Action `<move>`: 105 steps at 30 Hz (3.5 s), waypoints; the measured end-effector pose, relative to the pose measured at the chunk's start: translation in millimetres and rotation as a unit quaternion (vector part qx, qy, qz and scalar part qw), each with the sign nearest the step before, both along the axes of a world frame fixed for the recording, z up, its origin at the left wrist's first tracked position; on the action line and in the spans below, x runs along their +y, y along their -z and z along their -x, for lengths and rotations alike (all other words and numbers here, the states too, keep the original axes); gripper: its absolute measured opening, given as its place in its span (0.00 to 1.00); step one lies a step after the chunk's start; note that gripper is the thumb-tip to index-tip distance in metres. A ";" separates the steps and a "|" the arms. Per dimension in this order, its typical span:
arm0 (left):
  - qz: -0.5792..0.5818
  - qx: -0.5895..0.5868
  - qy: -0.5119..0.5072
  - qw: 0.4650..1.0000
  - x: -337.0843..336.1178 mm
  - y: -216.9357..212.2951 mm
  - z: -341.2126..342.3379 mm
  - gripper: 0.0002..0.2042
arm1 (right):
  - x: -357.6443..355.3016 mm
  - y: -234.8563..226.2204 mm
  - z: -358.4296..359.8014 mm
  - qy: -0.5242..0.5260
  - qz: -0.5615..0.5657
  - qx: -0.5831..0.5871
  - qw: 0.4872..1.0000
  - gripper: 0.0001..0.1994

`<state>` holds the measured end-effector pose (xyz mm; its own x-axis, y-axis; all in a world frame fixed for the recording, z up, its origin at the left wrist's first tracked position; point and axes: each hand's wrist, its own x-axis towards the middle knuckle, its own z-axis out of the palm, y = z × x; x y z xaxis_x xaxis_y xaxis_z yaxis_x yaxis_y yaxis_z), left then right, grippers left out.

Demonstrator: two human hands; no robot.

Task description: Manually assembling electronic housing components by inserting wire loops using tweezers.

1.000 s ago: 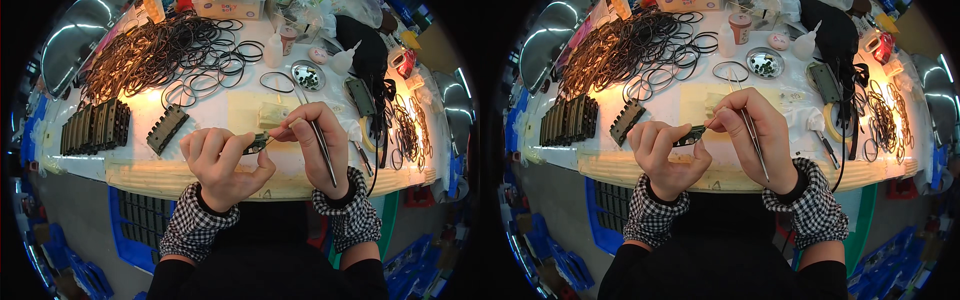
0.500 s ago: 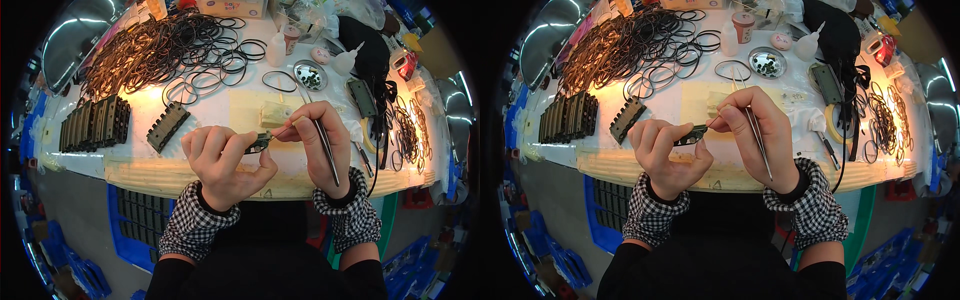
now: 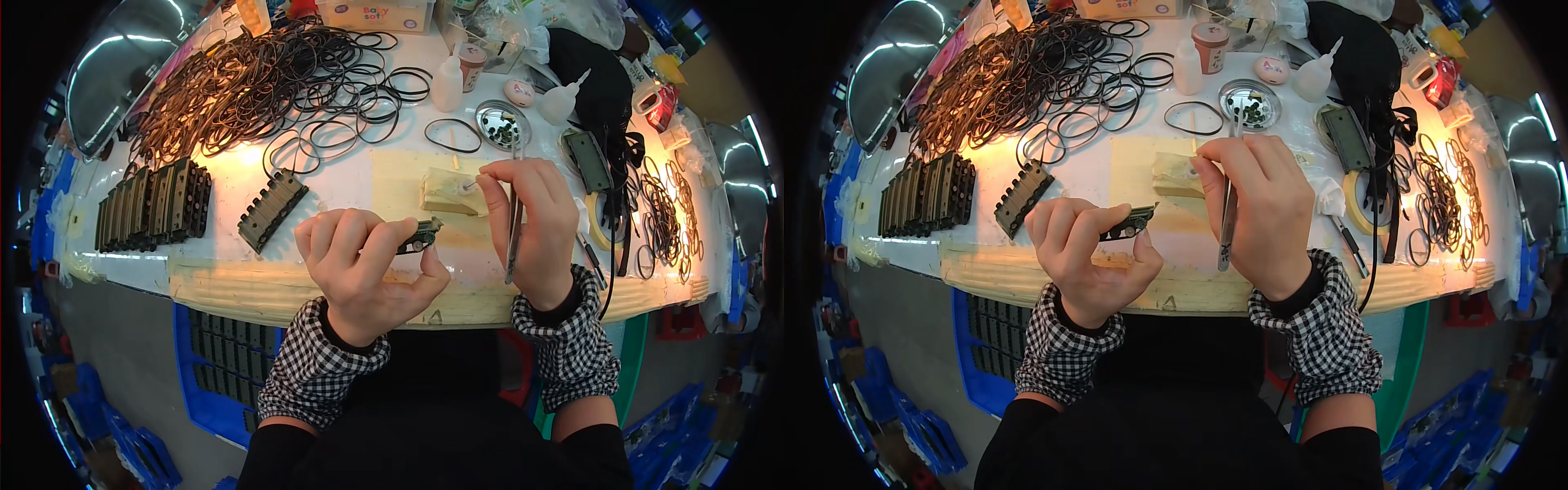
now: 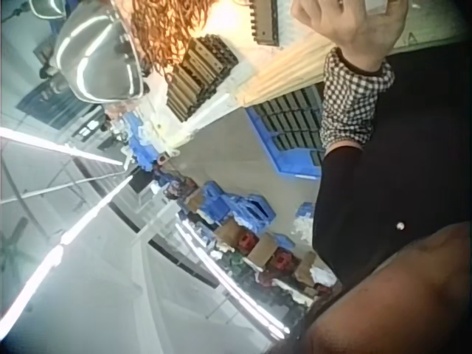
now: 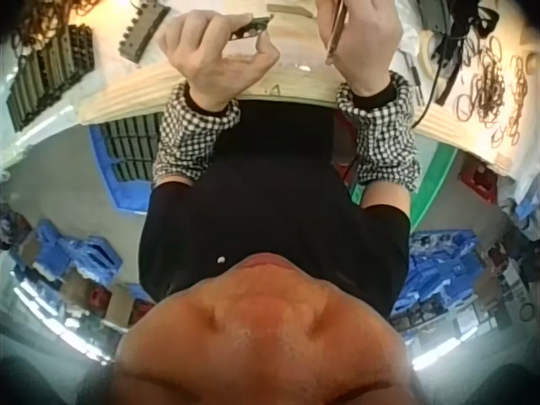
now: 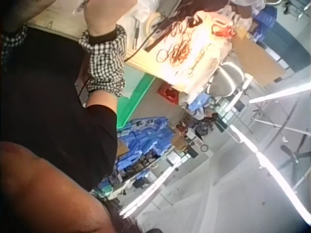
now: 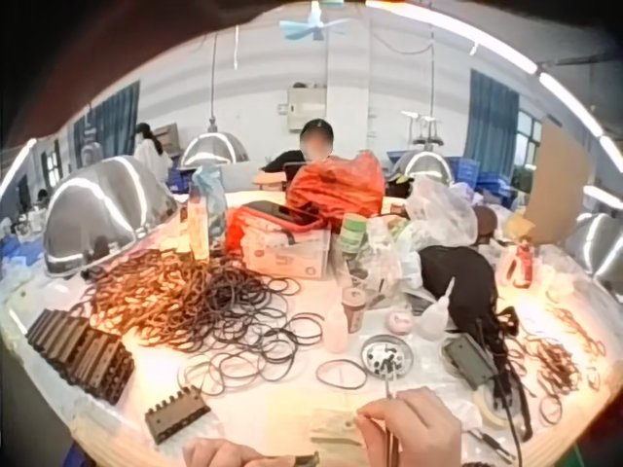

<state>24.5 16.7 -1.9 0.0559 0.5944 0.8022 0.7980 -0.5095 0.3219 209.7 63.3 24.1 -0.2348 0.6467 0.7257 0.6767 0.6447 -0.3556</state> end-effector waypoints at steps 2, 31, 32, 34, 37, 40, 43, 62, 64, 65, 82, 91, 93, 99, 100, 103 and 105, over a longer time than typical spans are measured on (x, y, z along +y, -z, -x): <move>0.004 0.001 -0.005 1.000 -0.6 -1.3 0.9 0.15 | -7.6 -9.3 4.1 0.010 -0.022 0.037 0.999 0.04; 0.010 -0.018 0.008 1.000 -1.7 -0.3 2.3 0.14 | -12.0 -2.0 6.7 -0.100 0.174 0.263 0.944 0.02; 0.013 -0.026 0.011 1.000 -1.5 -0.5 3.1 0.14 | -6.9 -2.4 4.6 -0.069 0.139 0.196 0.968 0.02; 0.034 -0.053 0.029 0.998 -2.0 -3.6 4.3 0.14 | -2.4 -6.5 0.5 -0.001 0.063 0.059 0.996 0.03; 0.113 -0.146 0.072 0.980 -3.6 -5.1 8.3 0.11 | -4.4 -3.6 -1.1 0.003 0.034 0.016 0.999 0.05; 0.238 -0.363 0.162 0.886 -11.0 -4.4 10.1 0.07 | -12.6 -12.1 -0.5 -0.034 0.006 0.087 0.996 0.04; 0.327 -0.573 0.323 0.678 -16.2 -11.2 9.9 0.03 | -32.6 -28.4 5.8 -0.124 0.065 0.209 0.968 0.04; 0.428 -0.624 0.317 0.572 -23.4 -12.3 0.8 0.11 | -38.9 -22.3 24.3 -0.180 0.104 0.209 0.956 0.05; 0.430 -0.624 0.319 0.568 -23.5 -11.3 1.6 0.10 | -38.9 -21.4 24.4 -0.180 0.105 0.212 0.955 0.05; 0.430 -0.626 0.318 0.567 -23.7 -11.2 1.2 0.10 | -38.9 -20.8 24.4 -0.180 0.106 0.213 0.955 0.05; -0.009 -0.048 -0.010 0.999 -16.3 -5.8 1.8 0.15 | -5.1 -5.1 0.7 -0.002 0.020 0.015 1.000 0.05; -0.036 0.003 -0.039 0.999 -17.4 -8.0 2.1 0.14 | -6.3 -1.0 0.2 0.014 -0.032 -0.045 0.998 0.13; -0.036 0.002 -0.041 0.999 -18.0 -8.5 2.8 0.14 | -15.6 -10.5 0.2 -0.030 -0.023 -0.042 0.998 0.17; -0.028 0.002 -0.047 0.999 -17.3 -8.8 1.7 0.14 | -49.9 -25.8 10.6 -0.154 0.184 0.145 0.960 0.12; -0.027 0.006 -0.047 0.999 -17.9 -9.2 2.2 0.15 | -53.1 -26.6 9.9 -0.159 0.214 0.150 0.952 0.11; -0.033 0.009 -0.049 0.998 -17.5 -9.0 2.6 0.14 | -42.9 -24.9 4.7 -0.241 0.163 0.131 0.948 0.08; -0.047 0.000 -0.057 0.997 -14.9 -6.6 2.3 0.13 | -42.6 -23.8 4.8 -0.243 0.163 0.134 0.947 0.08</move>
